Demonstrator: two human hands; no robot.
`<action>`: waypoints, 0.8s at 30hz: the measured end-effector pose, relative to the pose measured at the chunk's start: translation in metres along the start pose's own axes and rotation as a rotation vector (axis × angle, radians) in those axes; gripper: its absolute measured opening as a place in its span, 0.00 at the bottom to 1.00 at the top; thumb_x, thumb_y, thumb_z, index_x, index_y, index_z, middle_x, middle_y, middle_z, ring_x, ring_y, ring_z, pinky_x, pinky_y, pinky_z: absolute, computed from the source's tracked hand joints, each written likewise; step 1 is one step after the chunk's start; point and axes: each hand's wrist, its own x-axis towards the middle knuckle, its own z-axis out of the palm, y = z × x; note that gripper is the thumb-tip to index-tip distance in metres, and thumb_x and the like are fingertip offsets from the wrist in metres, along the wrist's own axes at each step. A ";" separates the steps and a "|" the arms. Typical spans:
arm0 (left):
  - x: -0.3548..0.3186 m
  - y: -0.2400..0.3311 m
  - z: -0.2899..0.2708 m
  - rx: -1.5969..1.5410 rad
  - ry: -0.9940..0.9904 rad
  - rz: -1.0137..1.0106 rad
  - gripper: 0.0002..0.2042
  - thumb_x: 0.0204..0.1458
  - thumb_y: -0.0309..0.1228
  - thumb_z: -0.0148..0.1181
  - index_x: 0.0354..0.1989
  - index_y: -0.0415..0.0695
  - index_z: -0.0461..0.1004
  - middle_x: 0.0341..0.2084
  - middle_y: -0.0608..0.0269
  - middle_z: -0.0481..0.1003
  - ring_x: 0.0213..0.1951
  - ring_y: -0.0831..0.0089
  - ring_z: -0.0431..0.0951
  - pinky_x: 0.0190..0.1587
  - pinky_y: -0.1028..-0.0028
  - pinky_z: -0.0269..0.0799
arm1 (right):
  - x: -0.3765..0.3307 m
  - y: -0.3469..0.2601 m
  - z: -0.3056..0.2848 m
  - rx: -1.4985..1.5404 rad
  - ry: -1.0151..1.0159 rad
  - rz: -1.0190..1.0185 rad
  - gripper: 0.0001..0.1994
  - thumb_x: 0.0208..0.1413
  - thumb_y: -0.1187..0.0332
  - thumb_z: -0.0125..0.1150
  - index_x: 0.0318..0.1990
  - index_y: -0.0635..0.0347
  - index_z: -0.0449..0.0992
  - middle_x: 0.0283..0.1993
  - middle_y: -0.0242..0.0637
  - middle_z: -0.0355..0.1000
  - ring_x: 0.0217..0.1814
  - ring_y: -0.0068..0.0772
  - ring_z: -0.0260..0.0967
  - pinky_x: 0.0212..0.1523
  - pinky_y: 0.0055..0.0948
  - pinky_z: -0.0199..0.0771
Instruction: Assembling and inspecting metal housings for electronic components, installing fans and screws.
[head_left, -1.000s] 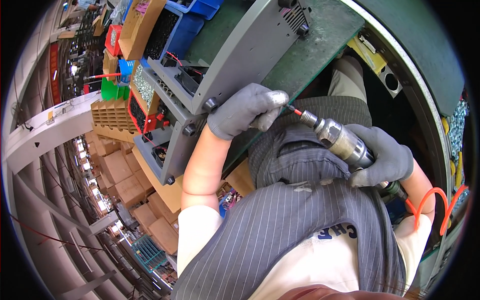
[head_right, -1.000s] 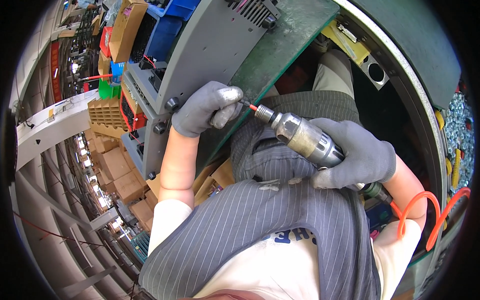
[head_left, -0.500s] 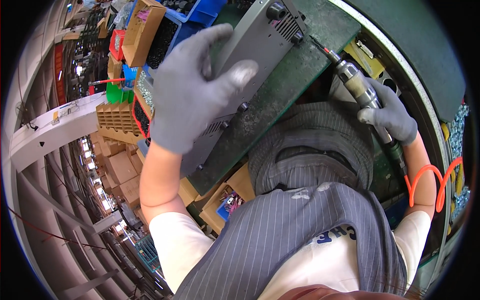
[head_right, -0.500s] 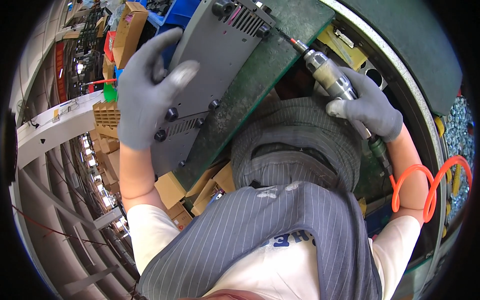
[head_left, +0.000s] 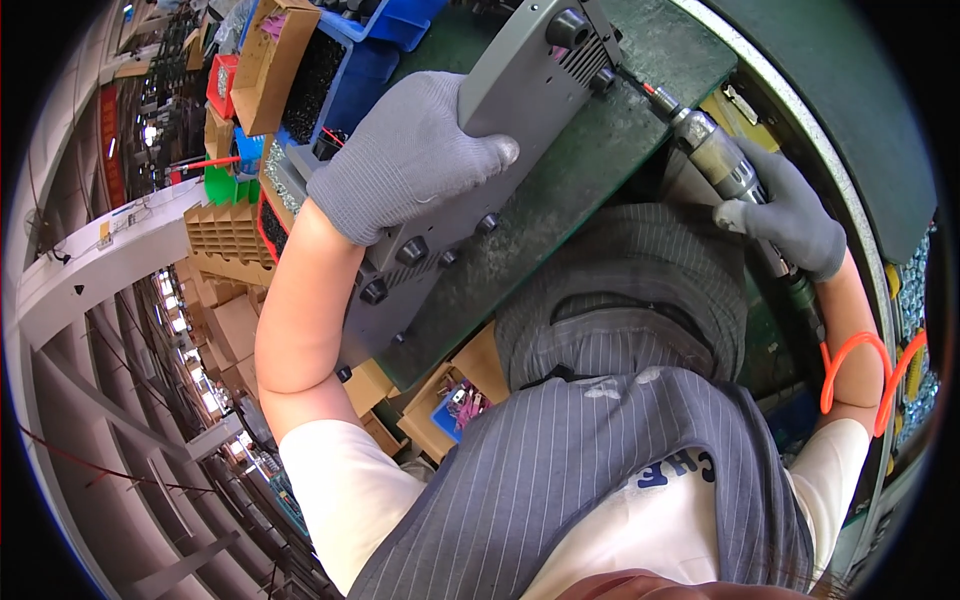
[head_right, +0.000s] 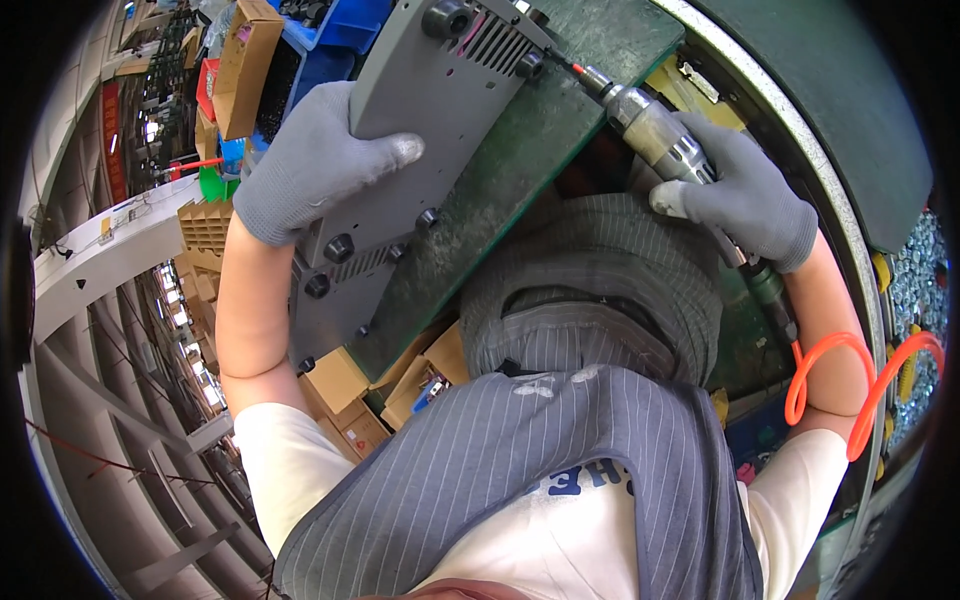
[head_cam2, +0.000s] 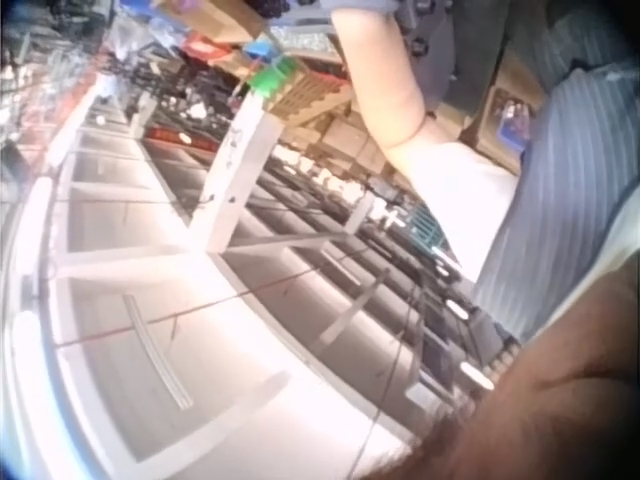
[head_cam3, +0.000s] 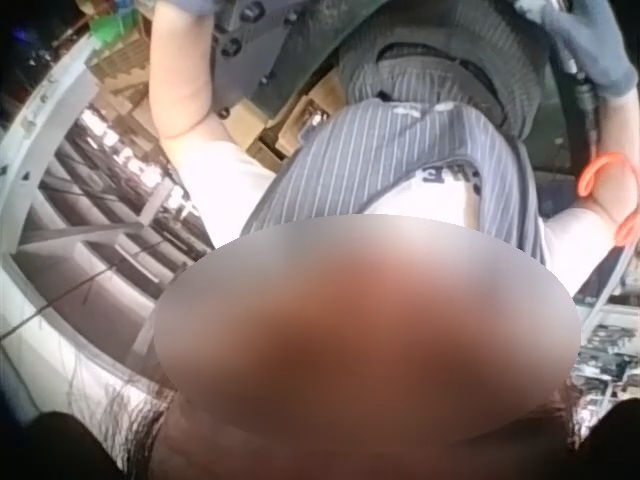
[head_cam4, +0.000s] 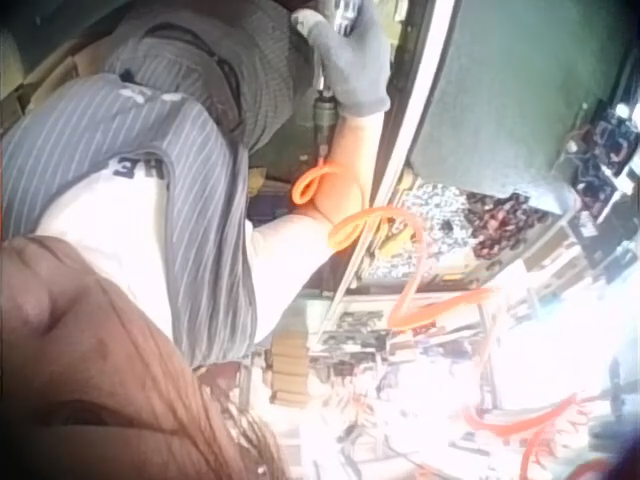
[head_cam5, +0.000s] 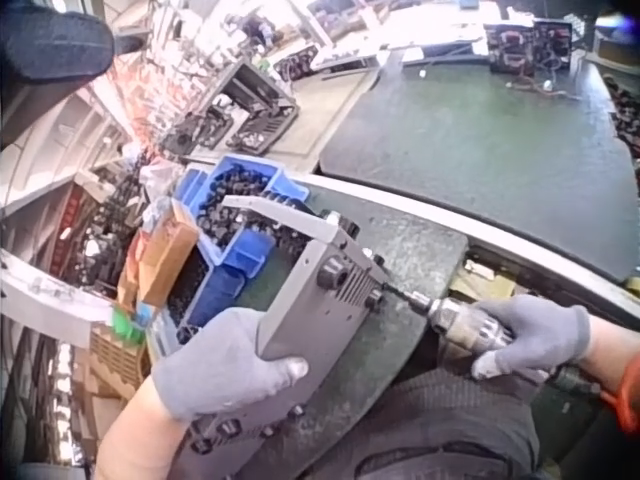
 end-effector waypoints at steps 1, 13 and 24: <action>0.000 -0.001 0.000 -0.004 -0.002 -0.001 0.15 0.42 0.35 0.60 0.32 0.33 0.75 0.21 0.46 0.74 0.25 0.59 0.75 0.32 0.68 0.71 | 0.001 -0.001 -0.001 -0.141 0.015 -0.032 0.33 0.38 0.61 0.64 0.54 0.68 0.65 0.37 0.32 0.67 0.39 0.25 0.62 0.45 0.23 0.63; -0.004 0.006 0.002 -0.092 -0.001 -0.071 0.16 0.43 0.37 0.61 0.33 0.35 0.75 0.24 0.46 0.75 0.28 0.55 0.76 0.32 0.66 0.71 | -0.003 -0.011 0.007 -0.567 0.187 -0.144 0.34 0.35 0.63 0.66 0.54 0.65 0.65 0.33 0.46 0.70 0.36 0.38 0.69 0.43 0.32 0.68; -0.013 0.012 0.005 0.325 0.514 0.163 0.18 0.42 0.45 0.64 0.23 0.41 0.74 0.18 0.58 0.70 0.22 0.61 0.71 0.25 0.67 0.65 | -0.037 0.032 0.038 -0.100 0.133 -0.120 0.33 0.35 0.58 0.69 0.51 0.64 0.67 0.35 0.41 0.70 0.37 0.35 0.68 0.42 0.31 0.66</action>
